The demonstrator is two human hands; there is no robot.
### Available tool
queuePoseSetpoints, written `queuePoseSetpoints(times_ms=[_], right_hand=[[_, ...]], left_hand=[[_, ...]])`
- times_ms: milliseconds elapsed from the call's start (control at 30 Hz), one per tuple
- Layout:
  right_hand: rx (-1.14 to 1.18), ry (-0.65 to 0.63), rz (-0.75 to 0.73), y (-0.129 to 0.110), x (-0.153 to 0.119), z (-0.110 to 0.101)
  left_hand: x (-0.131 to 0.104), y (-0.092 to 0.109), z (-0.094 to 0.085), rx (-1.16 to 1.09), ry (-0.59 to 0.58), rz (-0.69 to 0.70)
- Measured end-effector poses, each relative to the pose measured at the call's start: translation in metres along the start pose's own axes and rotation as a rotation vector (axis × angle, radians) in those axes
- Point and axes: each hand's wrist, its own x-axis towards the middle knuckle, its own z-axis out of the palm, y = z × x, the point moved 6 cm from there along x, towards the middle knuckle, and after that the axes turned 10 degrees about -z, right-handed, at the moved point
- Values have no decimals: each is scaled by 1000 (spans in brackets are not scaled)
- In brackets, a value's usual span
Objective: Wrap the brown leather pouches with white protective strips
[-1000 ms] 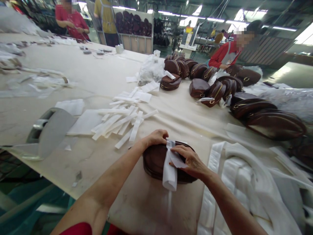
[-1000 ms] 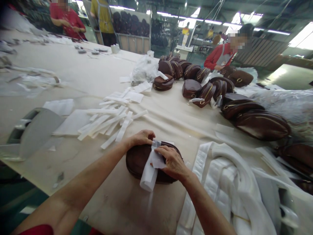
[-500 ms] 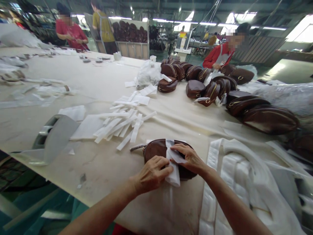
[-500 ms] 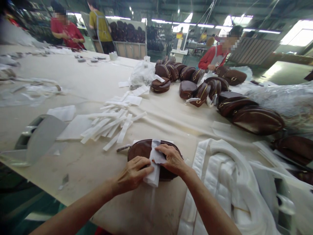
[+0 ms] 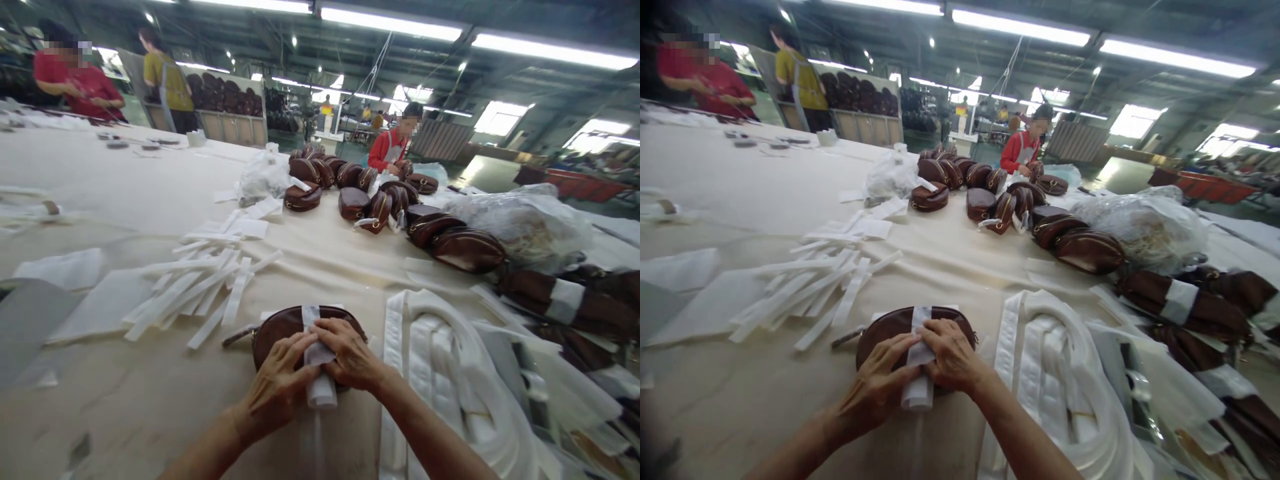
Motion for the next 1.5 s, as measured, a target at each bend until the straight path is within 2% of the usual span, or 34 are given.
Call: queuePoseSetpoints(times_ms=[67,133,267,333,400,500,567,700,1033,1333,1500], right_hand=[[33,-11,36,1,0,-2],[114,-60,57,6,-3,-3],[454,-166,22,16,-11,-8],[645,-130,27,21,-12,-12],[719,-64,75,26,-11,-14],[580,-10,89,21,-8,-11],[460,-24,57,14,-8,-8],[349,-75,39,10,-11,-4],[190,-114,-40,1,-20,-1],[10,-177,-101,-6,-22,10],[-98,-148,-177,-9,-26,19]], left_hand=[[-1,-1,3,-66,-33,35],[-2,-5,4,-136,-42,10],[-5,-9,5,-168,-76,-40],[-6,-11,5,-179,-134,-59],[-5,-14,3,-221,-202,-114],[-2,-15,-3,-308,-303,-167],[0,-15,-6,-359,-344,-187],[3,-20,-3,-355,-289,-254],[0,-1,4,-79,-193,-7],[-3,-4,9,-94,-288,-28],[-6,-6,14,87,-311,11]])
